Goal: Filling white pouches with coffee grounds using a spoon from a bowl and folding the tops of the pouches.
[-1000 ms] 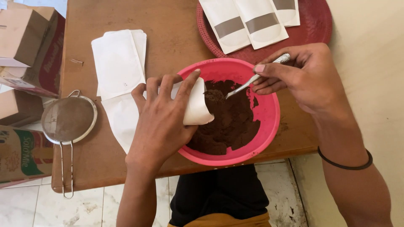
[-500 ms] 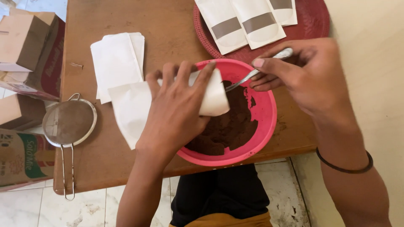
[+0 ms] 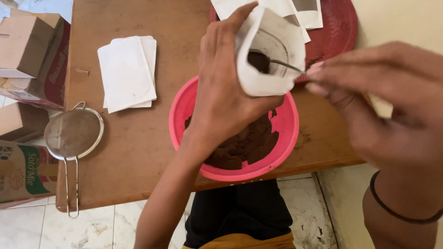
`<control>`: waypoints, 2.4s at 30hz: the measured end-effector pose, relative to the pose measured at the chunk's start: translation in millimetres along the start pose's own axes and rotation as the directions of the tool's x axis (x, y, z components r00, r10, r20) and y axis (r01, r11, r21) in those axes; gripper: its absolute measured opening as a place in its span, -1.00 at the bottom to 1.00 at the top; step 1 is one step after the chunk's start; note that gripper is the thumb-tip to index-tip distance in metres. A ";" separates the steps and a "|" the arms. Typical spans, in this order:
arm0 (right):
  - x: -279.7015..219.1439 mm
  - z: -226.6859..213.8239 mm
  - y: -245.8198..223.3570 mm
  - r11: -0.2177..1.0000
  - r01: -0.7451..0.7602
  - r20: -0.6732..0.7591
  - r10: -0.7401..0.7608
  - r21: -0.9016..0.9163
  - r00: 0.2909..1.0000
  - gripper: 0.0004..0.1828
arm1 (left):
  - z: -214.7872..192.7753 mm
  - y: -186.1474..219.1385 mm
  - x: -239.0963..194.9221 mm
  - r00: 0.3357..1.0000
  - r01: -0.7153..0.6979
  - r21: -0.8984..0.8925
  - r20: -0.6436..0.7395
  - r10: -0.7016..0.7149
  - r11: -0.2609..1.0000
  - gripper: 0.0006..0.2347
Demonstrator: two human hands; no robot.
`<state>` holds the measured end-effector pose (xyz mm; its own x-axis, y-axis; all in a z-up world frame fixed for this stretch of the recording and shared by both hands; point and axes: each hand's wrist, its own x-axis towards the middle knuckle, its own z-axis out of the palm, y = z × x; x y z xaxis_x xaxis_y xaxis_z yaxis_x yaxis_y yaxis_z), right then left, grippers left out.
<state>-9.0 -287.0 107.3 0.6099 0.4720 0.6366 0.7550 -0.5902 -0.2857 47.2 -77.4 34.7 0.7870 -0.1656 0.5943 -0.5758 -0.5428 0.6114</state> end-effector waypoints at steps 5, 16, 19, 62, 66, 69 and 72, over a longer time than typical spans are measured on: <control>-0.1 -4.7 -1.6 0.972 0.231 0.068 -0.227 -0.052 0.971 -0.85 | 4.4 -5.3 -12.6 0.990 -0.091 -0.065 -0.110 0.084 0.994 -0.22; -3.2 -7.8 -17.8 0.992 0.117 0.081 -0.113 -0.043 0.990 -0.91 | -0.1 -17.3 -25.6 0.990 -0.103 -0.096 -0.103 0.093 0.990 -0.16; -4.3 -9.5 -14.3 0.990 0.135 0.104 -0.131 -0.033 0.986 -0.90 | -4.3 -15.5 -26.5 0.990 -0.103 -0.104 -0.111 0.091 0.989 -0.19; -68.4 179.8 6.7 0.750 -0.523 -0.052 0.590 0.405 0.806 -0.44 | -122.7 -51.3 -132.3 0.825 -0.295 -0.945 -0.178 -0.536 -0.141 -0.09; -61.6 198.4 -19.3 0.715 -0.527 -0.002 0.595 0.459 0.804 -0.39 | -115.2 -67.5 -136.5 0.850 -0.269 -0.951 -0.160 -0.502 -0.152 -0.08; -57.9 211.9 -38.3 0.633 -0.508 0.032 0.608 0.584 0.794 -0.27 | -74.5 -148.7 -146.8 0.870 -0.244 -0.956 -0.141 -0.473 -0.164 -0.08; -56.8 218.6 -53.4 0.613 -0.499 0.082 0.578 0.613 0.812 -0.18 | -48.8 -202.1 -167.8 0.887 -0.221 -0.960 -0.124 -0.444 -0.174 -0.08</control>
<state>-31.3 -139.2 -70.2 0.9514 0.0955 0.2928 0.3063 -0.1960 -0.9315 20.8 100.3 -163.0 0.9268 0.1958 0.3204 -0.2858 0.9213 0.2636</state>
